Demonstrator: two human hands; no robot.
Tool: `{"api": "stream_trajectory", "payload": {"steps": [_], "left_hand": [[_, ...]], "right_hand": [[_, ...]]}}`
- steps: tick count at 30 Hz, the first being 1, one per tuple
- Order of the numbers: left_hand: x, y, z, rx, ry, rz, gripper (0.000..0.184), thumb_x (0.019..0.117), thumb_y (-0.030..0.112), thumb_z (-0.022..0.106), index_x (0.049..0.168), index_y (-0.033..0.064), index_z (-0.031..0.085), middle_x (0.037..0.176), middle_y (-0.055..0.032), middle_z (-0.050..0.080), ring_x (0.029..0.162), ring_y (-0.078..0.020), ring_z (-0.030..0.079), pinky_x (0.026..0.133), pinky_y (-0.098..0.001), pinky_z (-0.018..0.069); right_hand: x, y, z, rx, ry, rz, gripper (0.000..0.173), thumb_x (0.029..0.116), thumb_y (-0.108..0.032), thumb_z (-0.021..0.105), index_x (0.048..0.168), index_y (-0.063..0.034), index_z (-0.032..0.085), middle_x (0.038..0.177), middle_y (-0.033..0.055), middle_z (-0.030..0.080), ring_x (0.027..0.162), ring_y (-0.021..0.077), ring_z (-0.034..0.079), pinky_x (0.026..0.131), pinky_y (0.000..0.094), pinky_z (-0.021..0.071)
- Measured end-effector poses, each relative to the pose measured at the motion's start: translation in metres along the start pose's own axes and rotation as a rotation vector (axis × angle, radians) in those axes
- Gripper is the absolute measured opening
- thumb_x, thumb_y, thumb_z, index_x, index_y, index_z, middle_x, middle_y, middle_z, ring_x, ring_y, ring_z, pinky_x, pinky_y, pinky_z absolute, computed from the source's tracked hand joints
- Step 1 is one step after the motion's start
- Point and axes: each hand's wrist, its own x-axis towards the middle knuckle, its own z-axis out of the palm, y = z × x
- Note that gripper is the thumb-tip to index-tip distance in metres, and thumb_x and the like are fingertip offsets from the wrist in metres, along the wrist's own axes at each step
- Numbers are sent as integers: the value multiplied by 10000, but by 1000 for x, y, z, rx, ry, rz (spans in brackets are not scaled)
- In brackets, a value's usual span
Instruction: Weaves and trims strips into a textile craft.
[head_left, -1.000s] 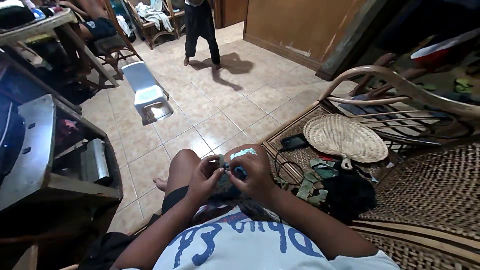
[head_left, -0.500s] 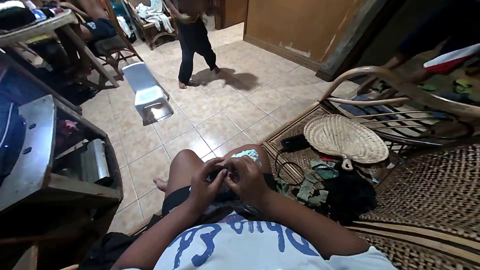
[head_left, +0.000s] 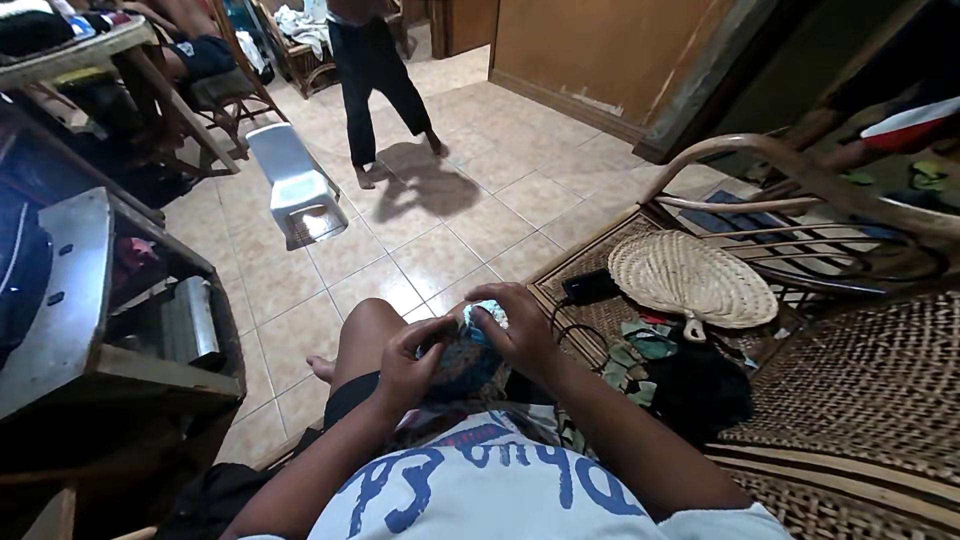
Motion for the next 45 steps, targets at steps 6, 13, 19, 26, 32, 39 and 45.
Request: {"api": "stream_trajectory", "payload": {"steps": [6, 13, 19, 26, 32, 39, 45], "left_hand": [[5, 3, 0, -158, 3, -137, 445, 937, 4, 659, 1356, -74, 533, 1042, -74, 730, 921, -104, 706, 878, -286, 590], [3, 4, 0, -49, -37, -174, 490, 941, 111, 705, 1380, -38, 545, 1006, -43, 735, 802, -43, 678, 748, -208, 572], [2, 4, 7, -148, 80, -174, 375, 976, 43, 629, 1332, -67, 583, 982, -36, 748, 856, -62, 702, 828, -249, 588], [3, 5, 6, -238, 106, -201, 370, 981, 11, 602, 1344, -61, 583, 1017, -52, 751, 913, -89, 712, 878, -278, 586], [5, 4, 6, -258, 118, -160, 438, 923, -23, 666, 1350, -43, 571, 1001, -38, 715, 830, -90, 699, 797, -265, 602], [2, 8, 1, -85, 23, -168, 461, 960, 80, 633, 1353, -90, 463, 1079, -69, 681, 943, -52, 675, 872, -240, 566], [0, 4, 5, -94, -23, -127, 579, 873, 6, 707, 1376, -77, 433, 1058, -74, 723, 919, -78, 712, 848, -261, 596]], "right_hand": [[22, 19, -10, 300, -428, 40, 371, 1038, -191, 498, 1349, -5, 575, 1217, 65, 708, 1177, 163, 642, 1066, 430, 480], [17, 13, -7, 416, -435, 207, 317, 1019, -166, 560, 1288, 2, 579, 897, 42, 657, 767, 52, 635, 727, 236, 565], [11, 1, -12, 489, -250, 310, 122, 994, -162, 615, 958, -48, 644, 786, -39, 614, 680, -24, 567, 648, 153, 497], [18, -5, -16, 260, -529, 248, 415, 1066, -311, 505, 875, -6, 711, 818, 62, 635, 799, 124, 589, 772, 330, 488], [30, -15, -13, 516, -634, 444, 240, 1012, -246, 652, 978, -13, 704, 805, -27, 641, 702, -38, 555, 673, 156, 476], [32, -28, -9, 548, -461, 550, 95, 965, -96, 686, 962, -1, 692, 816, -12, 652, 721, -20, 584, 697, 162, 499], [32, -25, -6, 573, -459, 403, 79, 900, -82, 738, 920, -6, 736, 925, 19, 633, 842, 12, 592, 769, 162, 508]]}}
